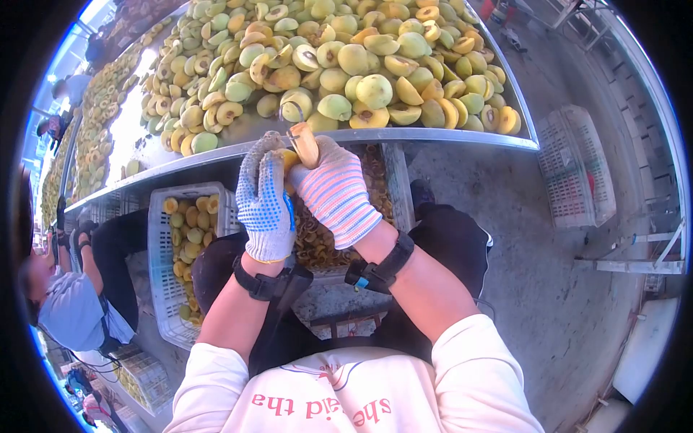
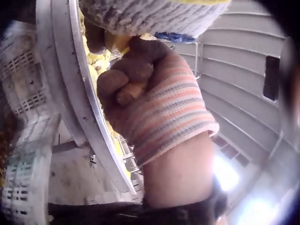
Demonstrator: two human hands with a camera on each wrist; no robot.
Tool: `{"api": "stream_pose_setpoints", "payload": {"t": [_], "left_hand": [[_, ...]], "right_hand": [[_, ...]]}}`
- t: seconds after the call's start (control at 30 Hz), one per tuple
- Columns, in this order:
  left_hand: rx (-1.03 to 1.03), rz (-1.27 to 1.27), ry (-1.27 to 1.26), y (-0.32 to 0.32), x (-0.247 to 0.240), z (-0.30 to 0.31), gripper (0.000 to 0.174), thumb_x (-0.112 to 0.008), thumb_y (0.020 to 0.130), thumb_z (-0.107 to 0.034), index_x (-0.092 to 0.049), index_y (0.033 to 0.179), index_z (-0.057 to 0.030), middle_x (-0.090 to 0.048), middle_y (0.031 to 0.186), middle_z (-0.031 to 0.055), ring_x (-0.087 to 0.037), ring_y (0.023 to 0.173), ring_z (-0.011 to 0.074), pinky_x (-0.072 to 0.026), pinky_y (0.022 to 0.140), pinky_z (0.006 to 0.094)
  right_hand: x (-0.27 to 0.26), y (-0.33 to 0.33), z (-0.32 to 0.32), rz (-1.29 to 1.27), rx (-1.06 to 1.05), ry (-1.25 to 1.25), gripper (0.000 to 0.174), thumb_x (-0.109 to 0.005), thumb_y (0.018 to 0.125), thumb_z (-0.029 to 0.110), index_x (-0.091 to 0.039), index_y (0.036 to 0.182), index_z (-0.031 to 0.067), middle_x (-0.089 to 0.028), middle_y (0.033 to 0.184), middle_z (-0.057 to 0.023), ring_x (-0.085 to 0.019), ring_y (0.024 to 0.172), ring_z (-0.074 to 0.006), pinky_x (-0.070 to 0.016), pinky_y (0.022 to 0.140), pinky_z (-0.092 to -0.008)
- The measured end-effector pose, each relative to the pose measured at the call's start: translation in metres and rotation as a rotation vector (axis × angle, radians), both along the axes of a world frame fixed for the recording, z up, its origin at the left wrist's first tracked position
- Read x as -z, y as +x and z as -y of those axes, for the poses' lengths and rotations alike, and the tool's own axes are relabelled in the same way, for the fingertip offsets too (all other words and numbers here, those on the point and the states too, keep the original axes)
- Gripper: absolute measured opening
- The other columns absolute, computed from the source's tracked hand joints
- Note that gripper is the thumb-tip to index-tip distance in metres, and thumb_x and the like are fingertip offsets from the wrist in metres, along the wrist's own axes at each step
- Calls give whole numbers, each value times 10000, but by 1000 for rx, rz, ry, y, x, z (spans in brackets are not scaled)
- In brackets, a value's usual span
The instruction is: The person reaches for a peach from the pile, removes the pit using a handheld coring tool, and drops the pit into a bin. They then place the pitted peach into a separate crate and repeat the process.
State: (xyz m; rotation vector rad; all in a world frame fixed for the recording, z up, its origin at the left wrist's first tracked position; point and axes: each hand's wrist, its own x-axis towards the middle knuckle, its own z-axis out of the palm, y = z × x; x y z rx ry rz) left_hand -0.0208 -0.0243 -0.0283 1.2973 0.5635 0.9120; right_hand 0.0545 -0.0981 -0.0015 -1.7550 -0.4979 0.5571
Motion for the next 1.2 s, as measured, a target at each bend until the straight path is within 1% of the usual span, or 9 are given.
{"api": "stream_pose_setpoints", "payload": {"t": [0.2,0.3,0.47,0.57,0.7,0.8,0.9,1.1,1.2], "left_hand": [[240,345,-762,-1,11,-24,317,-513,1008,-252,-563,1246,-48,-611,1186,96,-593,1092,233,-491,953,366],[311,393,-671,-9,-15,-38,350,-504,1010,-305,-563,1241,-48,-613,1180,105,-591,1101,246,-487,961,377],[394,387,-712,-4,-12,-30,354,-517,1010,-269,-557,1263,-25,-616,1199,115,-588,1118,240,-473,983,372],[416,263,-576,-2,-10,-15,338,-532,1005,-232,-559,1264,-15,-621,1196,101,-594,1112,224,-477,975,360],[342,170,-405,0,10,-16,329,-540,1008,-193,-567,1270,4,-621,1191,94,-607,1058,177,-487,932,321],[261,16,-93,-2,0,-5,323,-520,1020,-220,-569,1261,-11,-594,1248,89,-589,1114,183,-482,949,323],[147,-51,-13,1,-6,5,305,-534,1012,-211,-589,1228,-3,-614,1215,91,-590,1097,166,-484,928,311],[62,97,-484,9,-1,9,290,-530,1005,-178,-581,1245,-23,-628,1195,97,-601,1090,197,-499,934,327],[126,119,-417,3,5,0,302,-514,1012,-203,-578,1257,-37,-630,1193,95,-606,1088,214,-505,940,346]], "right_hand": [[-6,-9,6,91,-210,84,299,-649,769,172,-651,1022,14,-696,886,-193,-682,837,-326,-532,773,-383],[-18,4,31,-111,-217,105,331,-735,764,178,-649,1043,23,-694,929,-179,-688,864,-293,-535,765,-371],[-13,-2,26,431,-40,218,348,-745,795,206,-627,1089,63,-697,899,-163,-687,821,-336,-548,722,-394],[-3,2,25,569,-55,-71,311,-714,806,220,-617,1059,69,-694,879,-169,-674,812,-366,-548,702,-425],[-1,10,21,478,-44,-164,248,-677,802,201,-632,1001,61,-687,837,-187,-668,815,-382,-543,704,-436],[5,10,18,283,15,17,242,-676,795,202,-639,987,59,-688,828,-190,-668,809,-385,-542,706,-437],[1,7,20,354,16,-27,254,-682,790,203,-634,988,52,-689,829,-192,-669,804,-383,-541,712,-441],[8,5,12,584,-38,-232,228,-676,801,249,-611,917,65,-684,796,-176,-675,782,-380,-541,690,-448],[6,-2,12,547,-32,-176,222,-674,802,281,-603,880,85,-682,779,-165,-675,755,-377,-542,669,-449]]}}
